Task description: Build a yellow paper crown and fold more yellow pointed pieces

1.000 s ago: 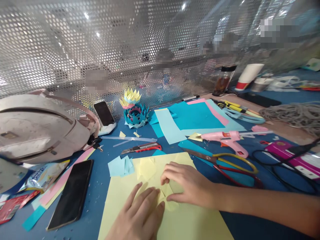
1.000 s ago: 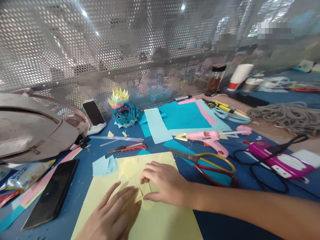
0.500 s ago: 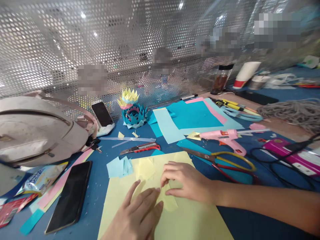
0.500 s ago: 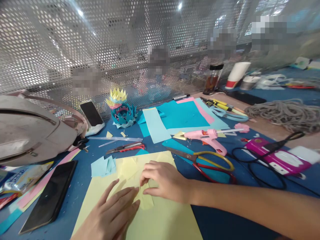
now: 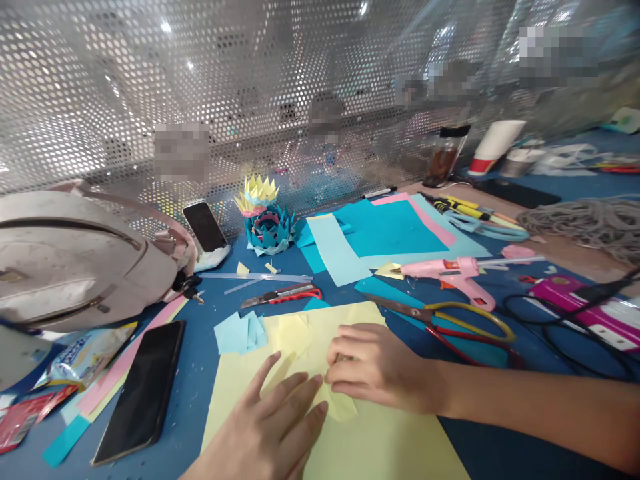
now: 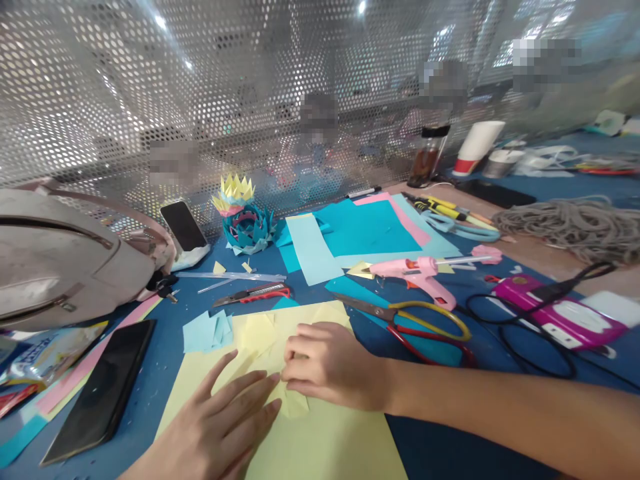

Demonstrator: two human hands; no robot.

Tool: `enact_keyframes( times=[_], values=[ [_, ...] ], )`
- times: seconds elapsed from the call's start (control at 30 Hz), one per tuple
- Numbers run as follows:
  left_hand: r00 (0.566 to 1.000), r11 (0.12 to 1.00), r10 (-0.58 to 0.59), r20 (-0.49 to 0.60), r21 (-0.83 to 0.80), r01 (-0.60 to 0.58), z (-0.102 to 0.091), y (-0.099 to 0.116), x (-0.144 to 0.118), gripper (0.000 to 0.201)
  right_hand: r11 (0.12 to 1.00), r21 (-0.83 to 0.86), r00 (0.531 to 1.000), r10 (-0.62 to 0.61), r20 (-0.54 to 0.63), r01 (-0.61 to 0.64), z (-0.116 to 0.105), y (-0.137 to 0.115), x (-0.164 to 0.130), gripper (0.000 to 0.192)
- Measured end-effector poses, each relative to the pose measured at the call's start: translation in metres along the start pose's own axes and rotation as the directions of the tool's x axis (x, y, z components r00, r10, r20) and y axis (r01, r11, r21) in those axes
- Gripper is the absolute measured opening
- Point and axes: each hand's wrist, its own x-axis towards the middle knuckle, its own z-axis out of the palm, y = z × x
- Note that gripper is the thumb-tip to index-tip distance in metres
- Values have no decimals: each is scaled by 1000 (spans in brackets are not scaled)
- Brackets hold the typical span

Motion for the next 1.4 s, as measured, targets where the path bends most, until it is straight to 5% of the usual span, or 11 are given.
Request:
enact_keyframes(
  times=[0.17,0.33,0.53,0.8,1.4],
  values=[
    [1000,1000,6,16,-2,-6,-5,-1,3,31,973,-204,989,-128,-76,110,-3,-6,3,22],
    [1000,1000,-6,-2,2,6,-10,0,8,26,959,-211,974,-211,-83,189,-3,-3,8,18],
    [994,1000,-19,-105,-1,19,-6,5,12,27,976,-127,984,-180,-12,177,-4,0,7,19],
    [997,1000,-8,-80,-11,8,-8,6,13,29,990,14,990,-139,-15,139,-4,-1,4,19],
    [992,999,25,-126,-22,-28,-11,9,15,26,991,-110,997,-72,-13,70,-3,1,6,31]
  ],
)
